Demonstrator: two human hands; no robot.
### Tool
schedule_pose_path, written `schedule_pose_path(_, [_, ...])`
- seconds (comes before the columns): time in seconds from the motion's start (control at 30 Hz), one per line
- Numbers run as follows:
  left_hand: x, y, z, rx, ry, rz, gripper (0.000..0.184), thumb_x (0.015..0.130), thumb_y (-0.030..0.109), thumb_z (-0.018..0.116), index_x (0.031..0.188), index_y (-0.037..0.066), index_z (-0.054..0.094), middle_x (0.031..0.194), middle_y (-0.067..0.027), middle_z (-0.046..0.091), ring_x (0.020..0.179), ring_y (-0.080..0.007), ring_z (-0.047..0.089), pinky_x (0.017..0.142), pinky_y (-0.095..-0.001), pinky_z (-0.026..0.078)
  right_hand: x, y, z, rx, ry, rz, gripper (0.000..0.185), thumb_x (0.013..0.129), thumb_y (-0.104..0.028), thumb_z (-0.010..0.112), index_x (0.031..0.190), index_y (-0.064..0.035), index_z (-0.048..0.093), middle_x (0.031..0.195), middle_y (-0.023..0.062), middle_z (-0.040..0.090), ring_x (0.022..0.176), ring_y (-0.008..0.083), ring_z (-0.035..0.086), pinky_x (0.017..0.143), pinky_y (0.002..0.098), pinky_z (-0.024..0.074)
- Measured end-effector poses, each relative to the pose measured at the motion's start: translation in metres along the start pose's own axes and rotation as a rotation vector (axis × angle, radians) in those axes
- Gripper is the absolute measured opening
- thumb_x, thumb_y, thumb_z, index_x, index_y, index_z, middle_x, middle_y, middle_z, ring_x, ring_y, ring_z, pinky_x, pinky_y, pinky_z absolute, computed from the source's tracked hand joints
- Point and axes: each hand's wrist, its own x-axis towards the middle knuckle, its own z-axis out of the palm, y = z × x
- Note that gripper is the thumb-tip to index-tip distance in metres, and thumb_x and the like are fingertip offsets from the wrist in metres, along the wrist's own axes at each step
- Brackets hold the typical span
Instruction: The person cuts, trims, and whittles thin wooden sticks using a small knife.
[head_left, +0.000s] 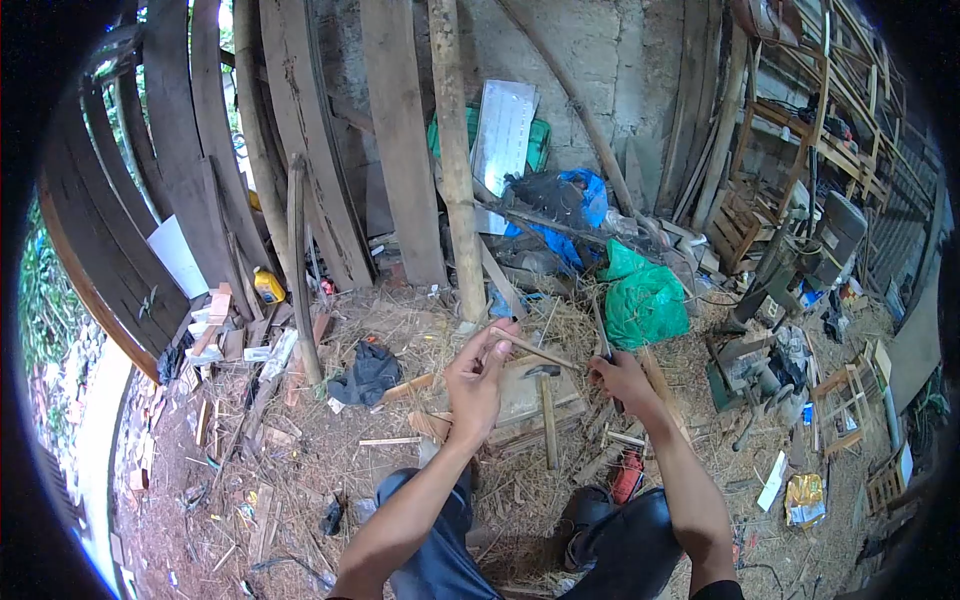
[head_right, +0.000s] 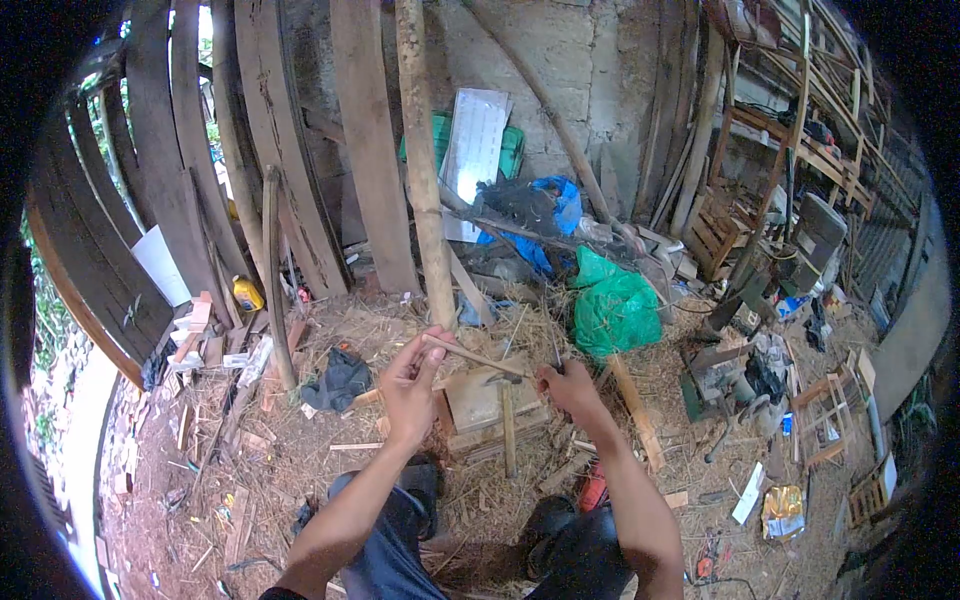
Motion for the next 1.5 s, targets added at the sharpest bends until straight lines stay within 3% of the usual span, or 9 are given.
schedule_pose_path(0.27, [0.033, -0.023, -0.017, 0.123, -0.105, -0.148, 0.028, 0.089, 0.005, 0.057, 0.116, -0.003, 0.055, 0.106, -0.0108, 0.064, 0.097, -0.0153, 0.061, 0.088, -0.0266, 0.045, -0.011, -0.012, 0.035, 0.014, -0.061, -0.064, 0.032, 0.094, -0.034, 0.047, 0.099, -0.0033, 0.056, 0.067, 0.0044, 0.058, 0.047, 0.0113, 0.047, 0.044, 0.0283, 0.0392])
schedule_pose_path(0.33, [0.041, -0.04, -0.025, 0.294, -0.255, -0.116, 0.024, 0.087, 0.006, 0.061, 0.109, -0.001, 0.06, 0.103, -0.0085, 0.065, 0.094, -0.0143, 0.061, 0.084, -0.0262, 0.047, -0.016, -0.018, 0.05, -0.084, -0.115, -0.259, 0.033, 0.097, -0.03, 0.043, 0.109, -0.0013, 0.051, 0.067, 0.0023, 0.052, 0.046, 0.0066, 0.04, 0.04, 0.0239, 0.0357])
schedule_pose_path(0.47, [0.04, -0.061, -0.028, 0.428, -0.29, -0.164, 0.021, 0.084, 0.007, 0.064, 0.103, -0.002, 0.063, 0.099, -0.0076, 0.066, 0.092, -0.0134, 0.062, 0.081, -0.0254, 0.048, -0.013, -0.015, 0.075, -0.217, -0.035, -0.536, 0.031, 0.097, -0.027, 0.041, 0.116, -0.0045, 0.051, 0.067, 0.0059, 0.056, 0.06, 0.0163, 0.053, 0.058, 0.033, 0.0429])
schedule_pose_path(0.6, [0.039, -0.087, -0.036, 0.456, -0.313, -0.145, 0.021, 0.083, 0.004, 0.063, 0.103, -0.002, 0.064, 0.097, -0.0087, 0.067, 0.089, -0.0137, 0.063, 0.079, -0.0261, 0.049, -0.017, -0.02, 0.082, -0.175, -0.105, -0.446, 0.039, 0.098, -0.024, 0.037, 0.133, -0.0071, 0.041, 0.068, 0.0049, 0.056, 0.061, 0.0153, 0.051, 0.061, 0.0306, 0.0429])
schedule_pose_path(0.97, [0.031, -0.106, -0.04, 0.557, -0.28, -0.177, 0.018, 0.082, 0.002, 0.063, 0.099, -0.003, 0.065, 0.09, -0.0117, 0.068, 0.085, -0.0153, 0.063, 0.077, -0.027, 0.048, -0.009, -0.022, 0.085, -0.255, -0.15, -0.355, 0.037, 0.098, -0.025, 0.039, 0.132, -0.0111, 0.046, 0.073, -0.0002, 0.059, 0.061, 0.0077, 0.043, 0.059, 0.0243, 0.039])
schedule_pose_path(1.07, [0.036, -0.115, -0.039, 0.332, -0.19, -0.162, 0.014, 0.083, 0.004, 0.065, 0.095, -0.003, 0.063, 0.088, -0.0092, 0.067, 0.083, -0.0127, 0.062, 0.074, -0.0256, 0.048, -0.002, -0.016, 0.089, -0.234, -0.156, -0.318, 0.037, 0.098, -0.025, 0.039, 0.132, -0.0112, 0.047, 0.074, -0.0001, 0.059, 0.061, 0.0077, 0.043, 0.059, 0.0242, 0.0388])
schedule_pose_path(1.37, [0.041, -0.121, -0.039, 0.586, -0.178, -0.131, 0.014, 0.079, 0.005, 0.067, 0.092, 0.0, 0.065, 0.088, -0.0103, 0.069, 0.081, -0.0197, 0.067, 0.07, -0.0295, 0.052, 0.013, -0.004, 0.085, -0.157, -0.124, -0.318, 0.036, 0.098, -0.025, 0.039, 0.13, -0.01, 0.049, 0.075, -0.0011, 0.058, 0.06, 0.0062, 0.041, 0.057, 0.0226, 0.0377])
schedule_pose_path(1.43, [0.041, -0.117, -0.036, 0.535, -0.189, 0.051, 0.016, 0.079, 0.005, 0.067, 0.094, -0.001, 0.066, 0.089, -0.0111, 0.067, 0.077, -0.0221, 0.067, 0.069, -0.03, 0.052, 0.012, -0.004, 0.081, -0.172, -0.109, -0.315, 0.036, 0.098, -0.024, 0.039, 0.13, -0.0096, 0.049, 0.076, -0.0015, 0.058, 0.06, 0.0057, 0.041, 0.056, 0.022, 0.0372])
schedule_pose_path(1.5, [0.039, -0.106, -0.033, 0.541, -0.208, 0.023, 0.017, 0.079, 0.004, 0.067, 0.095, -0.002, 0.066, 0.09, -0.0118, 0.066, 0.077, -0.0219, 0.066, 0.069, -0.0294, 0.052, 0.012, -0.006, 0.08, -0.154, -0.124, -0.324, 0.035, 0.097, -0.022, 0.041, 0.129, -0.0092, 0.049, 0.077, 0.0037, 0.062, 0.066, 0.0116, 0.051, 0.063, 0.0291, 0.0436])
